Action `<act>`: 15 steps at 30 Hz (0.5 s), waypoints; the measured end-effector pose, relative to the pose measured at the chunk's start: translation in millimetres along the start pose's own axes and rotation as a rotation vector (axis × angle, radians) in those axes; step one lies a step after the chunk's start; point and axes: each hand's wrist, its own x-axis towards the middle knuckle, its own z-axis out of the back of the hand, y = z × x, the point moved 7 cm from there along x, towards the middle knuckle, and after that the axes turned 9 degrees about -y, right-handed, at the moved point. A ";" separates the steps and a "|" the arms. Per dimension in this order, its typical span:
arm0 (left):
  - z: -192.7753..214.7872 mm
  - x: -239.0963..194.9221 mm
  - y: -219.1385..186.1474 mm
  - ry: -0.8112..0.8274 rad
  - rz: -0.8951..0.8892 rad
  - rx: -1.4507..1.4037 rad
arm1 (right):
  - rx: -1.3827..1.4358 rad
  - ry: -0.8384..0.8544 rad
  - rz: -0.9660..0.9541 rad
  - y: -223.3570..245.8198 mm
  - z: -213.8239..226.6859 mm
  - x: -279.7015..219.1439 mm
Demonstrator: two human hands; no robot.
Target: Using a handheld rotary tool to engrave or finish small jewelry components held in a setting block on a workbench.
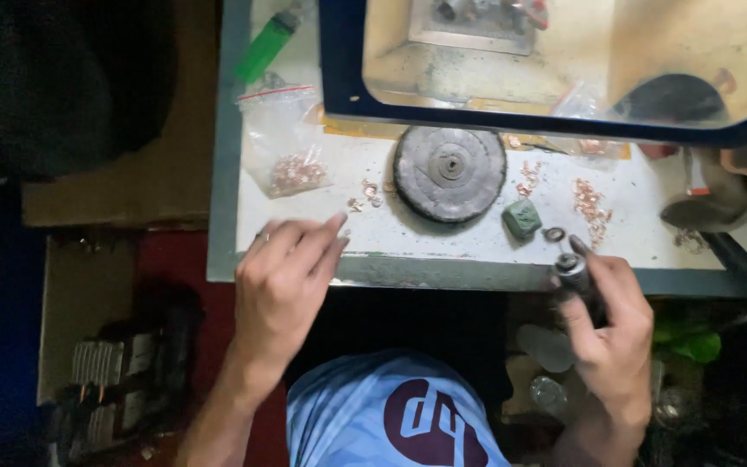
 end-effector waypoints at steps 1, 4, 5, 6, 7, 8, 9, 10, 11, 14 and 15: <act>-7.7 -9.0 -19.3 0.011 -0.024 -0.031 | -0.019 -0.029 -0.023 4.3 -0.6 -5.4; -41.4 -35.6 -58.5 0.108 0.212 -0.510 | -0.015 -0.067 0.127 34.9 -6.4 -21.5; -65.1 -48.6 -70.8 0.250 0.370 -0.768 | 0.003 -0.065 0.178 47.5 -10.7 -25.6; -86.8 -65.1 -86.0 0.404 0.533 -1.018 | 0.021 -0.062 0.229 60.5 -16.3 -29.5; -92.1 -64.3 -93.4 0.429 0.524 -1.031 | 0.006 -0.076 0.209 65.4 -19.1 -30.1; -98.4 -65.4 -97.5 0.429 0.633 -1.193 | 0.148 -0.105 0.273 77.1 -20.5 -31.9; -104.2 -68.4 -102.2 0.427 0.754 -1.347 | 0.293 -0.129 0.336 88.1 -21.7 -34.3; -102.6 -63.7 -104.3 0.453 0.756 -1.355 | 0.280 -0.140 0.317 88.2 -25.1 -35.8; -99.2 -56.3 -100.7 0.395 0.751 -1.277 | 0.252 -0.187 0.366 91.9 -25.6 -37.9; -96.4 -44.5 -95.8 0.343 0.715 -1.164 | 0.188 -0.234 0.398 75.7 -11.9 -45.4; -95.1 -40.0 -92.8 0.318 0.685 -1.121 | 0.170 -0.224 0.404 67.3 -6.1 -47.3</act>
